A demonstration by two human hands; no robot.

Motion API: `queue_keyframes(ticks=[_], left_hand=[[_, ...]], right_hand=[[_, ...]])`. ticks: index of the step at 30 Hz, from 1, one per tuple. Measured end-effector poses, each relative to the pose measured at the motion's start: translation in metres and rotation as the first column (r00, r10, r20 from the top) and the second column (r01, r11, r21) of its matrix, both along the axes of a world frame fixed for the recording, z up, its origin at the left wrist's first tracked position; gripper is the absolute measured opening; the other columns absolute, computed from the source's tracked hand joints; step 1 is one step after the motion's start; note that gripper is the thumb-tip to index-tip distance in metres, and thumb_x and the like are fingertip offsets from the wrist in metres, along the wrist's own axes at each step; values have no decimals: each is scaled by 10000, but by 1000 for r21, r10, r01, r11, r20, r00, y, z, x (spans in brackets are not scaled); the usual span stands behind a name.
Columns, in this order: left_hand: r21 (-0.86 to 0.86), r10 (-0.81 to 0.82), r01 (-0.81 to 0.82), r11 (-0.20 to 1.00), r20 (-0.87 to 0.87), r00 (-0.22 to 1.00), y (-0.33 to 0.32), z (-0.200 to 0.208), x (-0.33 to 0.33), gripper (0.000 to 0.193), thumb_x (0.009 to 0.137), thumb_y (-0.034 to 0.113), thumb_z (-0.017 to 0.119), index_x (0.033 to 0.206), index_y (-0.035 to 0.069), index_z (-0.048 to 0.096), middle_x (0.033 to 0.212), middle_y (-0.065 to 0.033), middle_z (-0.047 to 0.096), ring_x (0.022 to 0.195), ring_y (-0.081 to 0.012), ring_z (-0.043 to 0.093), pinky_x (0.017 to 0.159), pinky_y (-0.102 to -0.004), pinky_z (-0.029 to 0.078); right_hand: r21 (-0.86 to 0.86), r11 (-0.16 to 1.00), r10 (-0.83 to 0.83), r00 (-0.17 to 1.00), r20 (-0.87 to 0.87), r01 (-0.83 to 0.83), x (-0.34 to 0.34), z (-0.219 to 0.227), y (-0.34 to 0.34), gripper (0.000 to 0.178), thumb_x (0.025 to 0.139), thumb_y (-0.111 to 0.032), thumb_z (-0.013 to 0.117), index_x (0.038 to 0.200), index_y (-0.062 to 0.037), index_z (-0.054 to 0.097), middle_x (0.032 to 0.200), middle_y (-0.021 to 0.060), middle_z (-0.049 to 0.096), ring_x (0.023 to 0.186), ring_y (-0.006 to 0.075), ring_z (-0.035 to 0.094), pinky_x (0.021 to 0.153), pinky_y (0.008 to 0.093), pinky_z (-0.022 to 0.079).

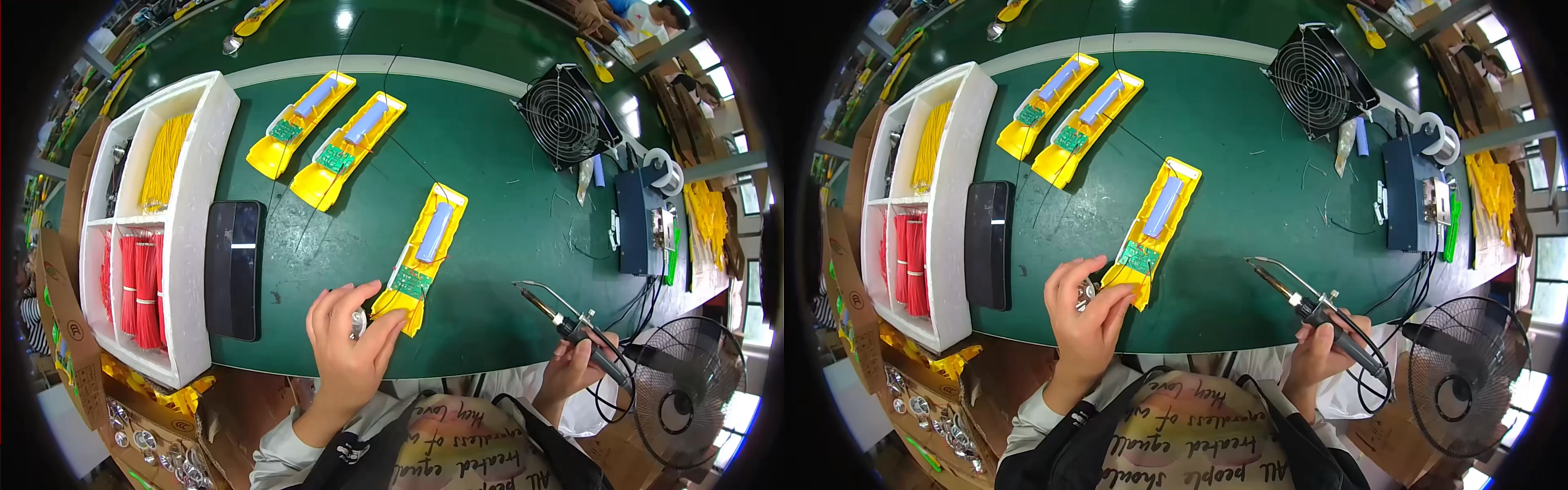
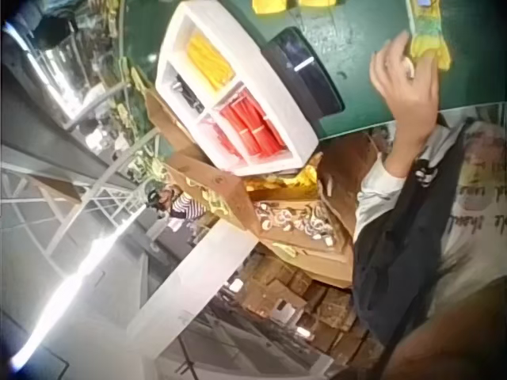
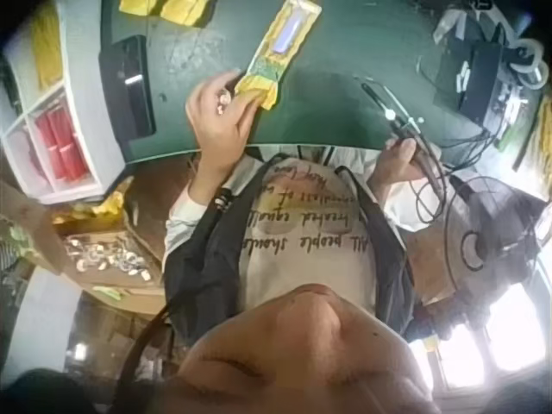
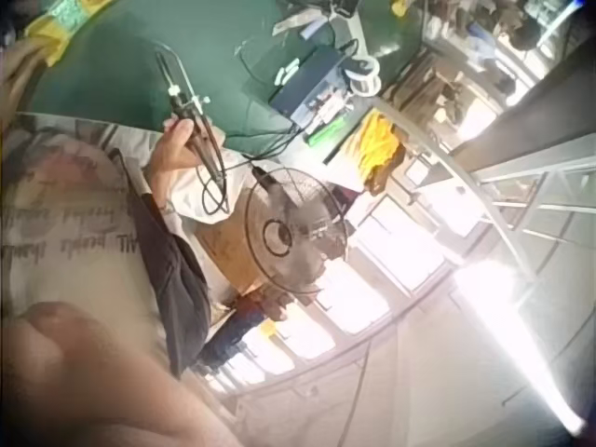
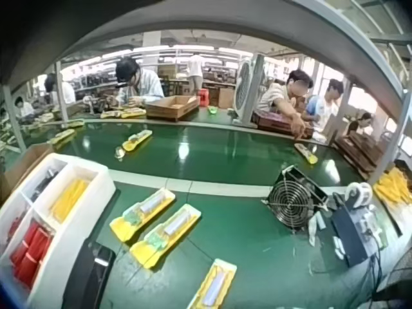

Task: The person solders wires and circuit boards inside flashlight housings using a soldering iron, retrieves reflector parts, and places the assembled flashlight components onto a conveyor belt.

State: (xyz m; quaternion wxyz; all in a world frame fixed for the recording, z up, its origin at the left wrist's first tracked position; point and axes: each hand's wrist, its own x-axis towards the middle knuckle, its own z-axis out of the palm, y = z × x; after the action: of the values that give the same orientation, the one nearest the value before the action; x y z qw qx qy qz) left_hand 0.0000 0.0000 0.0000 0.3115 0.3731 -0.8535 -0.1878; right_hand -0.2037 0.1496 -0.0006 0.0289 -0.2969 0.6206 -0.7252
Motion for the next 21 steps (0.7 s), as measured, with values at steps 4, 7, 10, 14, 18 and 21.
queue_keyframes(ticks=[4,7,10,14,18,21], left_hand=[[24,-4,6,1000,-62,998,0,-2,-2,174,648,52,675,810,92,625,1034,-76,510,949,-287,460,789,-366,391],[36,3,0,999,-83,997,-1,-1,0,167,646,62,677,801,82,619,1040,-71,517,935,-287,473,783,-362,389],[33,-13,17,999,-102,995,-4,0,3,174,641,60,677,801,71,611,1044,-74,524,926,-287,483,780,-359,386],[118,89,-64,991,-224,970,-1,-1,-2,149,629,11,671,758,62,619,1021,-94,514,916,-259,470,730,-324,403],[141,190,-159,977,-241,952,6,-6,-8,144,605,12,670,727,62,613,1015,-93,517,914,-251,475,712,-304,396],[148,193,-157,976,-269,944,5,-9,-12,148,602,10,670,726,65,613,1007,-91,521,926,-257,478,726,-314,397]], right_hand=[[-45,998,-37,999,7,38,-1,2,-2,219,758,-123,564,862,4,420,711,88,453,422,104,441,375,171,364],[-40,999,-27,999,21,28,1,5,-3,224,758,-127,565,865,3,417,689,83,453,420,107,441,379,177,358],[-18,999,-37,999,25,38,4,9,-6,242,760,-146,566,874,1,412,674,84,454,417,108,438,386,184,357],[-18,1000,-1,1000,26,2,13,16,-14,273,764,-187,568,879,-8,398,657,91,457,407,104,425,388,189,356],[47,993,109,993,43,-111,29,21,-29,297,765,-223,581,856,-13,392,616,80,458,404,101,427,390,193,363],[113,981,150,987,61,-156,40,20,-37,314,763,-242,592,852,-13,397,582,87,481,410,110,456,396,199,375]])
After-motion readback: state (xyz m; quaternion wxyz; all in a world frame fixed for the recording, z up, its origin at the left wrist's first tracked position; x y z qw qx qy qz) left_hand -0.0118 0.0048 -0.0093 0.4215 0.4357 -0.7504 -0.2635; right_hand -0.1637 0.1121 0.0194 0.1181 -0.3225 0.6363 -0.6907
